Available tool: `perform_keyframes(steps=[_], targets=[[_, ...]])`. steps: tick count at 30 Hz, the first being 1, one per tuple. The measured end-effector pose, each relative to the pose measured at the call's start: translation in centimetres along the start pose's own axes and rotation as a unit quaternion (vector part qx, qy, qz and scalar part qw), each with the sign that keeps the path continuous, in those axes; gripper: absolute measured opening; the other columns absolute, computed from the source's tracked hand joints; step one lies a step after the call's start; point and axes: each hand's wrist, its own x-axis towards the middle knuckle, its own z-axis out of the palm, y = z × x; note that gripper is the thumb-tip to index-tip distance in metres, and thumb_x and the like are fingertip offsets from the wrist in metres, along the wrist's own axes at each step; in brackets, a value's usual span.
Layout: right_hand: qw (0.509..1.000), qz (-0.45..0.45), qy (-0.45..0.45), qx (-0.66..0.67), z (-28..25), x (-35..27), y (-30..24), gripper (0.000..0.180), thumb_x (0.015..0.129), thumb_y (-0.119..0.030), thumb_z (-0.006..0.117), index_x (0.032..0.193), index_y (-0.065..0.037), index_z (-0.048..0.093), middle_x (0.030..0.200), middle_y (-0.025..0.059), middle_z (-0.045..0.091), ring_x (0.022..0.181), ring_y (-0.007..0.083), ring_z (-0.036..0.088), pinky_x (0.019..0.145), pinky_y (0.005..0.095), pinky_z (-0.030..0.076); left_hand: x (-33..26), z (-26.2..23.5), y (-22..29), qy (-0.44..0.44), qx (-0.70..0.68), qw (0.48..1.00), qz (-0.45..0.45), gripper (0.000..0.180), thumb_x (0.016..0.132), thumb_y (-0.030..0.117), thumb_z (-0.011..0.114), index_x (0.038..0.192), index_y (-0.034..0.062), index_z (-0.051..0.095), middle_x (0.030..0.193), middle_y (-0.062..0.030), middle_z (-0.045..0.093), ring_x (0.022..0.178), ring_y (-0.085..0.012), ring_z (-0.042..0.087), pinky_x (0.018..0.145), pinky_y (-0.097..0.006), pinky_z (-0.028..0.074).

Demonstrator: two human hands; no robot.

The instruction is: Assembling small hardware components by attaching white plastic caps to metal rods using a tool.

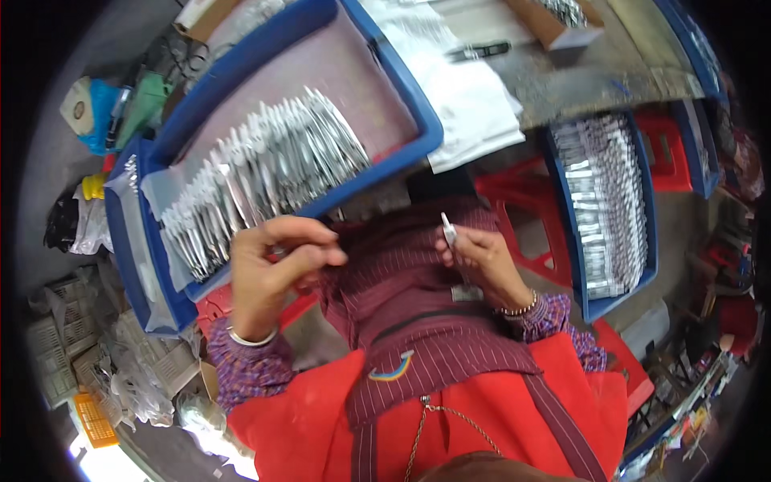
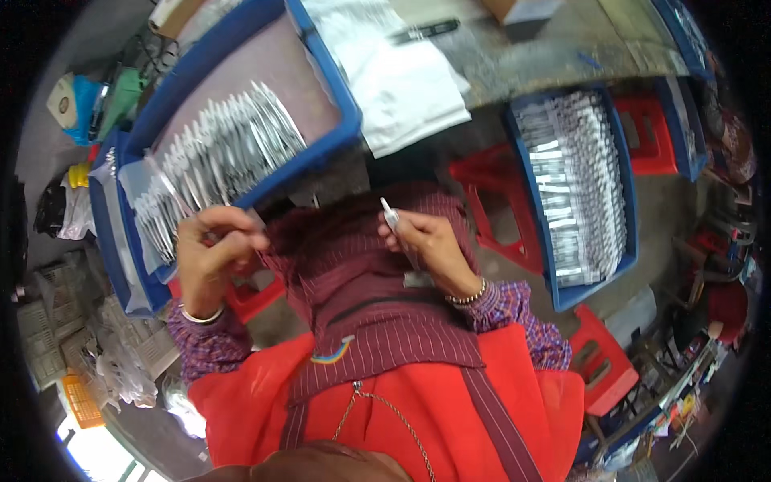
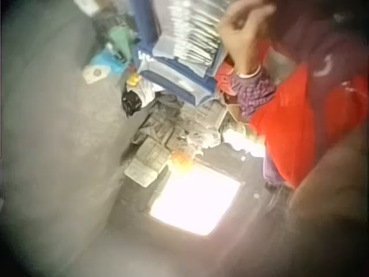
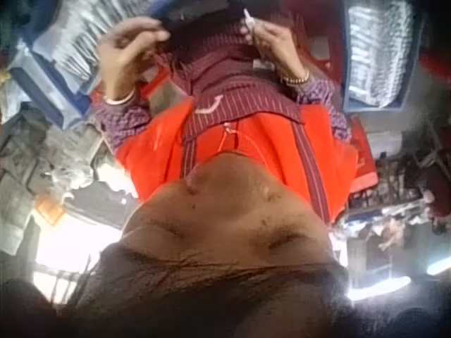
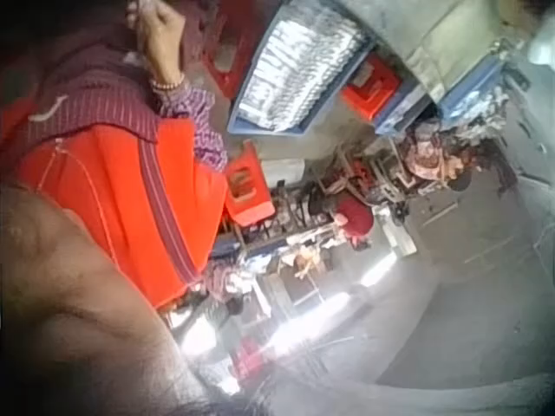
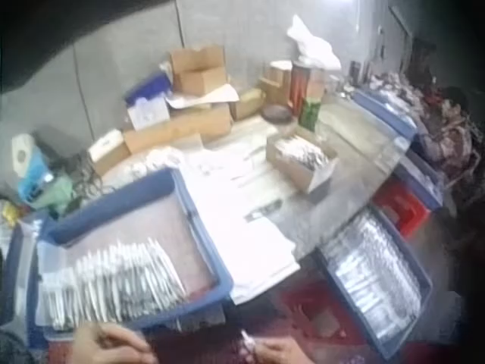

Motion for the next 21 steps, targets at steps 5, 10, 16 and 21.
perform_keyframes(steps=[5, 10, 16, 21], targets=[[0.999, 0.005, -0.004, -0.042, 0.1, -1.6, -0.3, 0.028, 0.094, -0.01, 0.054, 0.118, 0.004, 0.057, 0.097, 0.0064, 0.064, 0.08, 0.0095, 0.059, 0.072, 0.0218, 0.049, 1.3, 5.9, -5.5, -0.104, -0.019, 0.992, -0.068, 0.01, 0.08, -0.001, 0.063, 0.089, -0.0018, 0.066, 0.082, -0.0076, 0.07, 0.06, -0.0035, 0.056, 0.053, -0.016, 0.044], [0.998, -0.029, -0.013, -0.051, -0.3, -2.0, 1.0, 0.03, 0.094, -0.008, 0.054, 0.122, 0.003, 0.056, 0.098, 0.006, 0.065, 0.08, 0.0094, 0.061, 0.072, 0.0219, 0.051, 2.4, 8.9, -10.9, -0.109, -0.062, 0.991, 0.046, 0.008, 0.078, -0.004, 0.063, 0.085, -0.0021, 0.067, 0.084, -0.0057, 0.066, 0.07, -0.009, 0.06, 0.061, -0.022, 0.049], [0.994, -0.037, -0.023, -0.098, 0.2, -2.1, 1.3, 0.032, 0.094, -0.008, 0.054, 0.124, 0.003, 0.055, 0.097, 0.0062, 0.065, 0.081, 0.0097, 0.061, 0.072, 0.0226, 0.052, 2.8, 9.2, -12.4, -0.075, 0.009, 0.986, 0.152, 0.011, 0.074, -0.006, 0.067, 0.085, -0.0029, 0.066, 0.086, -0.0064, 0.061, 0.079, -0.0129, 0.061, 0.066, -0.025, 0.05], [0.993, -0.058, -0.031, -0.1, 0.4, -1.9, 1.9, 0.033, 0.094, -0.008, 0.055, 0.124, 0.003, 0.055, 0.096, 0.0059, 0.065, 0.079, 0.0095, 0.061, 0.07, 0.0224, 0.052, 2.9, 9.3, -13.0, -0.052, 0.049, 0.979, 0.189, 0.011, 0.074, -0.007, 0.068, 0.083, -0.0018, 0.066, 0.084, -0.0068, 0.061, 0.076, -0.0136, 0.061, 0.064, -0.026, 0.049]])
